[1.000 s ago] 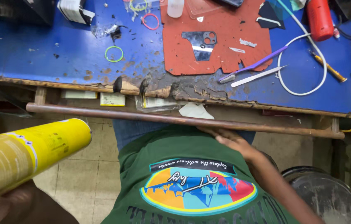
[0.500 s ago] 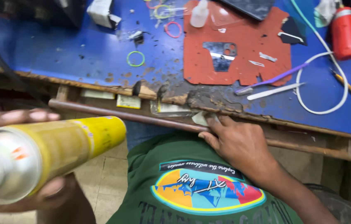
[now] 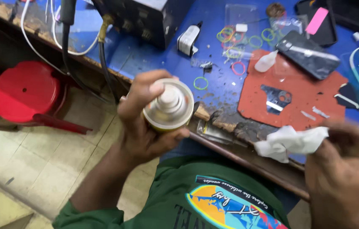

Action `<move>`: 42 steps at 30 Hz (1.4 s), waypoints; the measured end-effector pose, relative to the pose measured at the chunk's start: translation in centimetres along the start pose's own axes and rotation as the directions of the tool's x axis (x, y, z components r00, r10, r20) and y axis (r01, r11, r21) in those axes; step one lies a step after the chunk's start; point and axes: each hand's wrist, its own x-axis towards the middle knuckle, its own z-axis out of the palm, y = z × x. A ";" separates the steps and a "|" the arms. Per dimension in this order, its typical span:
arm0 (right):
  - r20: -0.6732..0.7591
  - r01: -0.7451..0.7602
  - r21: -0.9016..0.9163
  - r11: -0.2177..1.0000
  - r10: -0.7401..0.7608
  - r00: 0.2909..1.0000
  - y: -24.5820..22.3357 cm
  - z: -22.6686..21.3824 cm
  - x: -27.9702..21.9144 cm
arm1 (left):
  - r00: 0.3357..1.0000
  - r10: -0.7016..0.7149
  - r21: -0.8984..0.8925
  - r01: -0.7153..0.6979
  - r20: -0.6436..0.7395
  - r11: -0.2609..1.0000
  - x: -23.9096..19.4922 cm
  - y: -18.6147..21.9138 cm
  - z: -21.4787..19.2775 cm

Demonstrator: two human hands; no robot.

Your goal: The person cleans a black smartphone by wiping its back and edges with a white cloth. They spray a cleaning solution onto the cloth and continue wiping the device, focusing on the camera area and side edges.

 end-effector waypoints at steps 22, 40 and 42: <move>0.319 -0.248 -0.113 0.962 0.271 0.908 3.0 16.3 16.9 | 0.988 0.117 -0.062 -0.124 -0.101 0.990 6.2 -11.6 1.5; 0.234 -0.386 0.491 0.781 0.308 0.922 3.3 15.8 19.5 | 0.981 0.026 0.186 0.011 -0.195 0.982 4.8 -10.1 1.9; 0.312 -0.381 0.502 0.777 0.249 0.917 2.4 15.9 18.5 | 0.927 0.218 0.405 -0.081 -0.305 0.911 4.6 -7.6 2.7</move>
